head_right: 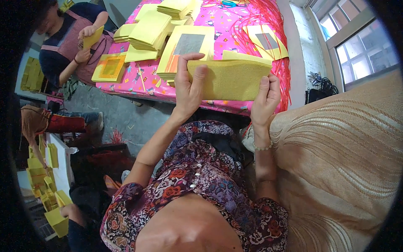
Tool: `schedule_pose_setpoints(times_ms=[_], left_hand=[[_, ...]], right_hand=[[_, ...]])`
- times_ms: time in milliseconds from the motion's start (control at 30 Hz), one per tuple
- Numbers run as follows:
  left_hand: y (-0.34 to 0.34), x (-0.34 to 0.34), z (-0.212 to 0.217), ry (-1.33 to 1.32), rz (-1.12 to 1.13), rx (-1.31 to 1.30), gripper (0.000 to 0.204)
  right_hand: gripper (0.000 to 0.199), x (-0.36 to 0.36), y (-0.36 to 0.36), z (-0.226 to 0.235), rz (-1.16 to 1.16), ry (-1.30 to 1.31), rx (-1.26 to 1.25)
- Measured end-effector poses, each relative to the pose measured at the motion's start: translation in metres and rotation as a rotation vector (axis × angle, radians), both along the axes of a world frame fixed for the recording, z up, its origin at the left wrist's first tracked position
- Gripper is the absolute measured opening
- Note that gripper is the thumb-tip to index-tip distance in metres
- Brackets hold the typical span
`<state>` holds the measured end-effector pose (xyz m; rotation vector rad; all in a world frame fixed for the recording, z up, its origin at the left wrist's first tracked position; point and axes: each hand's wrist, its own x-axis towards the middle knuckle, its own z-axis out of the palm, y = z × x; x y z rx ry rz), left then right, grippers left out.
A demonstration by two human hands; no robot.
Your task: Folding sheets of yellow joss paper into production-ready shapes.
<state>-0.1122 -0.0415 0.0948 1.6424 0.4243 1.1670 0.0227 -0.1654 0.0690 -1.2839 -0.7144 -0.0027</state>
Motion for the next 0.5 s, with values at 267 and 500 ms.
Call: schedule_pose_setpoints(times_ms=[267, 500], left_hand=[[0.029, -0.011, 0.010, 0.106, -0.181, -0.036, 0.023], [0.052, -0.025, 0.040, 0.592, -0.560, 0.188, 0.036]], right_hand=[[0.015, 0.007, 0.004, 0.016, 0.057, -0.059, -0.066], [0.011, 0.008, 0.011, 0.042, 0.117, -0.353, -0.378]])
